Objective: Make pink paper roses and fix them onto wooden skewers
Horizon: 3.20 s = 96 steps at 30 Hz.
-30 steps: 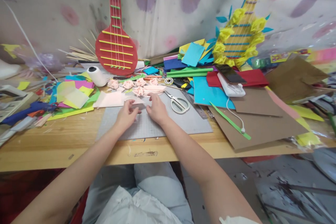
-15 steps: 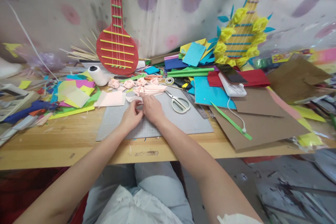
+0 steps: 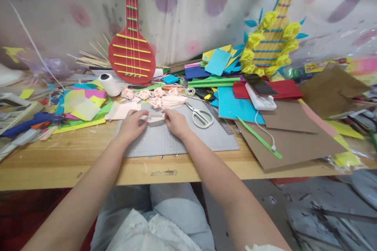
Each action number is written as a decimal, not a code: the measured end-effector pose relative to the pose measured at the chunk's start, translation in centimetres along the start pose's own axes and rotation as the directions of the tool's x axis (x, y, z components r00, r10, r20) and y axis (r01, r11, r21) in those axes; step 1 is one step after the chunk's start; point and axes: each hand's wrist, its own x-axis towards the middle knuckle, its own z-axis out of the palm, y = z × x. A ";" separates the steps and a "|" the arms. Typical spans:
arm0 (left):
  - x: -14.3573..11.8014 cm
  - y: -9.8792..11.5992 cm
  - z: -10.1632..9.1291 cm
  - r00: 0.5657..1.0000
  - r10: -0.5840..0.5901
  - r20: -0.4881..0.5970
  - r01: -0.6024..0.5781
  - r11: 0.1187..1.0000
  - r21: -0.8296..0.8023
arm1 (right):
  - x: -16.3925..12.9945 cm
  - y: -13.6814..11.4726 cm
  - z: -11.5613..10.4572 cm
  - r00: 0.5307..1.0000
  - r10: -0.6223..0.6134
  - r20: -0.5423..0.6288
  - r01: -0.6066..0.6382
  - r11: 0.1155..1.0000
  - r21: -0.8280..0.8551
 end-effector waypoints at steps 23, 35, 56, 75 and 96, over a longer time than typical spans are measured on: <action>0.4 -0.2 1.8 0.997 -0.075 -0.032 0.075 0.997 0.002 | 0.6 -1.7 1.1 0.969 0.248 -0.014 -0.248 0.969 -0.003; 0.6 -0.4 2.0 0.988 -0.151 0.002 0.151 0.987 0.057 | 0.4 -2.3 1.0 0.969 0.243 -0.036 -0.245 0.965 -0.098; 0.4 0.6 1.7 0.983 -0.173 -0.067 0.181 0.972 0.151 | 0.4 -2.2 1.4 0.982 0.184 -0.054 -0.191 0.961 -0.201; 0.3 1.0 1.6 0.980 -0.176 -0.094 0.193 0.953 0.234 | 0.3 -2.4 1.5 0.990 0.139 -0.006 -0.134 0.942 -0.308; 0.5 0.9 1.5 0.977 -0.205 -0.057 0.213 0.946 0.246 | 0.3 -3.0 1.1 0.985 0.168 0.049 -0.139 0.919 -0.368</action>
